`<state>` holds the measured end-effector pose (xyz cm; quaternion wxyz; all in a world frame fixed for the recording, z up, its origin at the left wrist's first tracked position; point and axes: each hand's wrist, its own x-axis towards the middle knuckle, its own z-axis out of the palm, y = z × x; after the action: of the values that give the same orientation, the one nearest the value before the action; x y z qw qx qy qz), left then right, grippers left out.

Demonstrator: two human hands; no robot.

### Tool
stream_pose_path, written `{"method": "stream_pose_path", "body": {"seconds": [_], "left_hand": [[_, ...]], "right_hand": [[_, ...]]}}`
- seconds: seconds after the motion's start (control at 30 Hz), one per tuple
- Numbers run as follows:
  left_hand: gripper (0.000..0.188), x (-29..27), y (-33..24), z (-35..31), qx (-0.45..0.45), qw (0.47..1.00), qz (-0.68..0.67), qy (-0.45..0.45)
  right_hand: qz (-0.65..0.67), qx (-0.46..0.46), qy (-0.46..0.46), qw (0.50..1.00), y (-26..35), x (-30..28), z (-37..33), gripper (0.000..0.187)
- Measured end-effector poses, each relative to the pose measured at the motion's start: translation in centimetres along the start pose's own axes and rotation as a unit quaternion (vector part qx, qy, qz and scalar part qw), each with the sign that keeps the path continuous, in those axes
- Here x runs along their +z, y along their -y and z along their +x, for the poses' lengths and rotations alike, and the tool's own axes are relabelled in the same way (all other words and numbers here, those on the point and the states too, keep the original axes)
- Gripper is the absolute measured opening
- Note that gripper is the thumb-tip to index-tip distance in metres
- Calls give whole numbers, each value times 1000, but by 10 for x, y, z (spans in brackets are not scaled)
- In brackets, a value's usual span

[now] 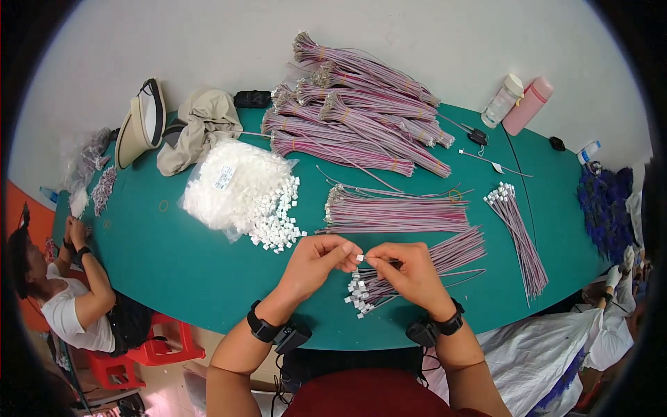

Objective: The person assembles electronic components by hand, picking up a wire and a connector, fitting the connector onto the end of the wire, and placing the completed assembly onto the table.

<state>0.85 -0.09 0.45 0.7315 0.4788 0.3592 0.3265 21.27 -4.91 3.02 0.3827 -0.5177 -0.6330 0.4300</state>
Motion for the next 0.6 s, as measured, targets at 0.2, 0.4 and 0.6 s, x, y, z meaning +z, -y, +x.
{"method": "stream_pose_path", "body": {"seconds": [0.2,0.4,0.6], "left_hand": [[18,2,-2,0,-10,1000,-17,3],[14,4,-1,-1,-2,998,55,-5],[11,2,1,-1,4,999,51,2]], "right_hand": [[-5,4,6,1000,-2,-1,0,12],[1,10,7,1000,0,-1,0,11],[-43,-23,-3,999,2,-6,1,9]]}}
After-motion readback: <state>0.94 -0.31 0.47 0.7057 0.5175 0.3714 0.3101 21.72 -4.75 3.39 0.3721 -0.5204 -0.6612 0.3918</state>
